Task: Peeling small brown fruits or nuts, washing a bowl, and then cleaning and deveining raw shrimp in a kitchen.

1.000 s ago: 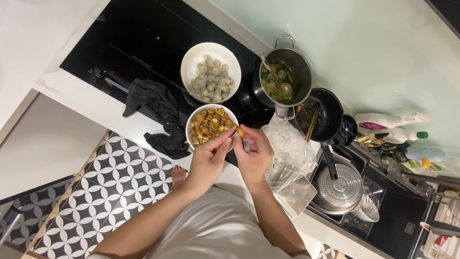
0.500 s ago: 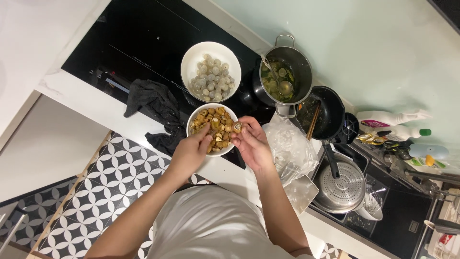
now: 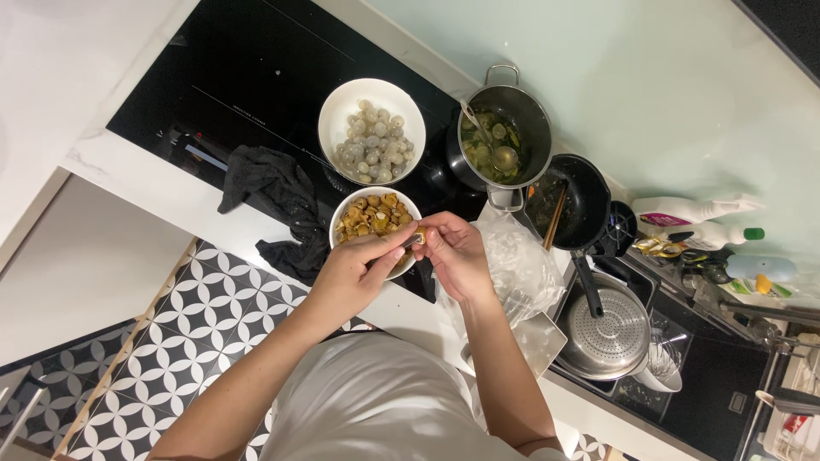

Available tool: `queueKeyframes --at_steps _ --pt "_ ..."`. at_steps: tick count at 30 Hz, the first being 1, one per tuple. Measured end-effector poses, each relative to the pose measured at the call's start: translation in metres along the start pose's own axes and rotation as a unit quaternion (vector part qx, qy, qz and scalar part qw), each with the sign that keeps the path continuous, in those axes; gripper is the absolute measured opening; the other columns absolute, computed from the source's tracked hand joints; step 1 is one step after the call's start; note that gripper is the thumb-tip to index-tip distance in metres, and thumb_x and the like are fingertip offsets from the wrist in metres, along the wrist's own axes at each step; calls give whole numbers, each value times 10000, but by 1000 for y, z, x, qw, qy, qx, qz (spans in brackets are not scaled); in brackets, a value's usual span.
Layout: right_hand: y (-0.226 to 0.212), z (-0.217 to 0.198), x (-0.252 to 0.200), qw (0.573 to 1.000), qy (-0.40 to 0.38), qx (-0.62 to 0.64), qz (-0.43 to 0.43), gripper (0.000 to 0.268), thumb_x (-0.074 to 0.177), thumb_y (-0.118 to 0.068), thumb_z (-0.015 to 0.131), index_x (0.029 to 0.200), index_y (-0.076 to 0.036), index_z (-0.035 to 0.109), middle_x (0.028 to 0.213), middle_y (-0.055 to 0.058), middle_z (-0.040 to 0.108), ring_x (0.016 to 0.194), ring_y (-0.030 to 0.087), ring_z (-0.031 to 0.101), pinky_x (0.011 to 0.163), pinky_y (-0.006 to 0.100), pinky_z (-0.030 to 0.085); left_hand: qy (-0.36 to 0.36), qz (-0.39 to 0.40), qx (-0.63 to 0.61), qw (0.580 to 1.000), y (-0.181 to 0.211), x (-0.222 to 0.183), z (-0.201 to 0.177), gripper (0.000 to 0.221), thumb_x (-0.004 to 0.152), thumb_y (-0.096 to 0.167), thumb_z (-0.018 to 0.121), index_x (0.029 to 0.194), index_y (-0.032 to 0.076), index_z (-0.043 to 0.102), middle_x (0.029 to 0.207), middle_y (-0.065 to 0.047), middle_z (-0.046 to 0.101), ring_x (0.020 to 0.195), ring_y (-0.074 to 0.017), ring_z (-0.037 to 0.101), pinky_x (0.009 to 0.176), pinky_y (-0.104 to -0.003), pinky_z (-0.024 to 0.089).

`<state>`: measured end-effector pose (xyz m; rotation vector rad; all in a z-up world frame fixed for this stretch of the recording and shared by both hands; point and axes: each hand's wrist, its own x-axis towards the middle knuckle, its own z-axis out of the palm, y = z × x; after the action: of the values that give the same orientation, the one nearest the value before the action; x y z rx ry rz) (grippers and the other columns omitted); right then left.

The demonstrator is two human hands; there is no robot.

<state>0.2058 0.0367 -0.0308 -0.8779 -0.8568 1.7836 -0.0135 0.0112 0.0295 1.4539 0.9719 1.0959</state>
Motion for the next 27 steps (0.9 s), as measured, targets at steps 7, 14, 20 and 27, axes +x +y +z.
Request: queueKeyframes --at_steps 7,14,20,27 --pt "-5 -5 12 1000 -1 -25 7 250 1030 -199 670 1134 29 672 947 79 691 804 126 614 715 281 507 39 -54 30 997 -8 1 4 315 1013 115 633 1313 172 710 823 -110 712 719 -185 677 726 -293 549" --pt "-24 -19 101 954 -21 -299 23 76 1011 -58 624 967 2 641 800 51 656 656 113 587 579 271 473 40 8 228 973 -62 58 -21 376 973 109 644 1318 242 713 768 -103 653 643 -198 637 585 -343 531" --pt "-28 -4 184 775 -59 -585 -230 117 863 25 747 856 15 631 850 126 647 756 237 652 672 360 524 29 77 408 909 -107 125 -64 343 933 144 685 1249 254 760 770 -105 653 635 -269 651 573 -393 536" --pt "-34 9 196 723 -103 -637 -247 106 877 8 730 911 28 632 903 170 618 855 343 643 761 419 541 5 44 472 881 -96 138 -77 310 956 180 661 1239 254 763 800 -133 685 634 -286 672 568 -416 536"
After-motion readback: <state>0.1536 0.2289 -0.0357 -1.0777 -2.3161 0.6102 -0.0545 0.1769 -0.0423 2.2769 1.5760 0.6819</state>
